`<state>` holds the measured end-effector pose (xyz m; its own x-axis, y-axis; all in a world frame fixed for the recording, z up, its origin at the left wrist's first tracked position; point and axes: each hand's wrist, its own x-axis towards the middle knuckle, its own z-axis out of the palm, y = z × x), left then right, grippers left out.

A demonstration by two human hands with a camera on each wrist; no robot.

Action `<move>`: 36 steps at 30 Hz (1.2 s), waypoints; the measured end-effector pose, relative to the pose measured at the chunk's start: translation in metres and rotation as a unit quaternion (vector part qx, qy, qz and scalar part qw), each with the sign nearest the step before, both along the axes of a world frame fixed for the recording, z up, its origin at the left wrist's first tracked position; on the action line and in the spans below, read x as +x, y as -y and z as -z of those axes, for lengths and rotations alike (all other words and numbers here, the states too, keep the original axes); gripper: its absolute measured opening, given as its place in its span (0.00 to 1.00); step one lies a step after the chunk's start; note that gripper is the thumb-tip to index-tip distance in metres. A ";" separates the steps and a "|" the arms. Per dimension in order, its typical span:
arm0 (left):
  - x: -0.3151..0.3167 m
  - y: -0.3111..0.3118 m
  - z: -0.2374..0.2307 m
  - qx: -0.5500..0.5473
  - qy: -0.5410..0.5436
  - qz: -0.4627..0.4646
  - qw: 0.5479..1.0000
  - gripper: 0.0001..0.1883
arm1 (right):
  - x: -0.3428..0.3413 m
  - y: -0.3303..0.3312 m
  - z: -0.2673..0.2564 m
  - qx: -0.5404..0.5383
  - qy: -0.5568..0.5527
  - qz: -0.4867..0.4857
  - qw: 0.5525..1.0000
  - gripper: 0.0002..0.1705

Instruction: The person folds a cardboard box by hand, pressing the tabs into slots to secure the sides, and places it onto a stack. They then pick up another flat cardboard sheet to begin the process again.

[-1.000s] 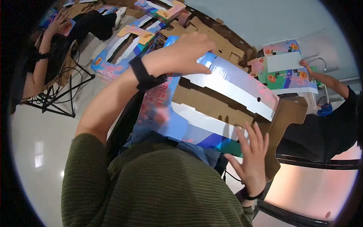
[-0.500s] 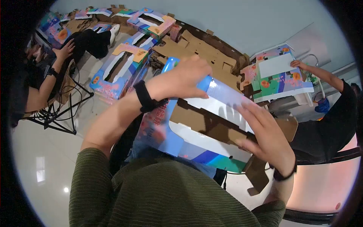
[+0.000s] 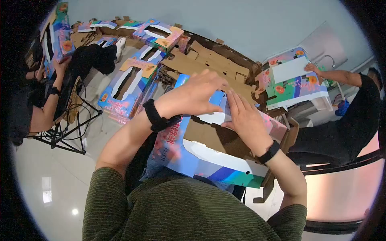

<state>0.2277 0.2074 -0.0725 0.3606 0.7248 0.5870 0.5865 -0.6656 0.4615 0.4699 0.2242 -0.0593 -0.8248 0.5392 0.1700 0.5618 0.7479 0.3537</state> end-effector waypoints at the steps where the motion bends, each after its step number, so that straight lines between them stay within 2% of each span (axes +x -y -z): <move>1: 0.000 0.002 0.000 -0.005 0.004 0.002 1.000 0.33 | -0.001 0.001 0.005 0.016 0.002 0.008 1.000 0.61; 6: 0.000 0.005 -0.004 -0.004 0.000 0.009 1.000 0.33 | -0.007 0.002 0.011 0.055 0.001 0.018 0.998 0.62; 9: 0.013 0.001 -0.001 -0.013 -0.039 0.038 0.998 0.32 | -0.015 0.004 0.013 0.051 0.015 0.041 0.998 0.63; 11: 0.018 -0.003 0.003 0.017 -0.019 0.031 0.999 0.29 | -0.018 0.004 0.016 0.044 0.021 0.047 0.998 0.64; 12: 0.019 -0.006 0.002 0.035 -0.006 0.024 0.999 0.27 | -0.016 0.002 0.015 0.029 -0.013 0.033 0.999 0.64; 14: 0.023 -0.006 0.001 0.031 -0.085 -0.027 0.996 0.23 | -0.010 -0.004 0.016 -0.003 -0.077 0.004 0.997 0.64; 17: 0.041 0.003 -0.006 0.042 -0.177 -0.112 0.977 0.17 | -0.003 -0.007 0.016 -0.018 -0.109 -0.011 0.994 0.62; 19: 0.056 0.002 -0.007 0.074 -0.267 -0.182 0.944 0.15 | -0.005 0.000 0.005 -0.028 -0.080 -0.004 0.996 0.62; 22: 0.062 0.003 -0.013 0.102 -0.336 -0.205 0.914 0.12 | -0.006 0.009 0.003 -0.063 -0.060 0.022 0.996 0.60; 25: 0.062 -0.003 -0.007 0.103 -0.249 -0.196 0.943 0.09 | -0.002 0.004 0.005 -0.053 -0.079 0.017 0.995 0.59; 29: 0.059 -0.008 -0.001 0.128 -0.202 -0.187 0.953 0.07 | -0.002 0.000 0.010 -0.034 -0.065 0.021 0.997 0.61; 36: 0.047 -0.015 -0.012 0.078 -0.109 -0.185 0.974 0.04 | -0.005 0.008 0.000 -0.054 -0.059 0.031 0.996 0.63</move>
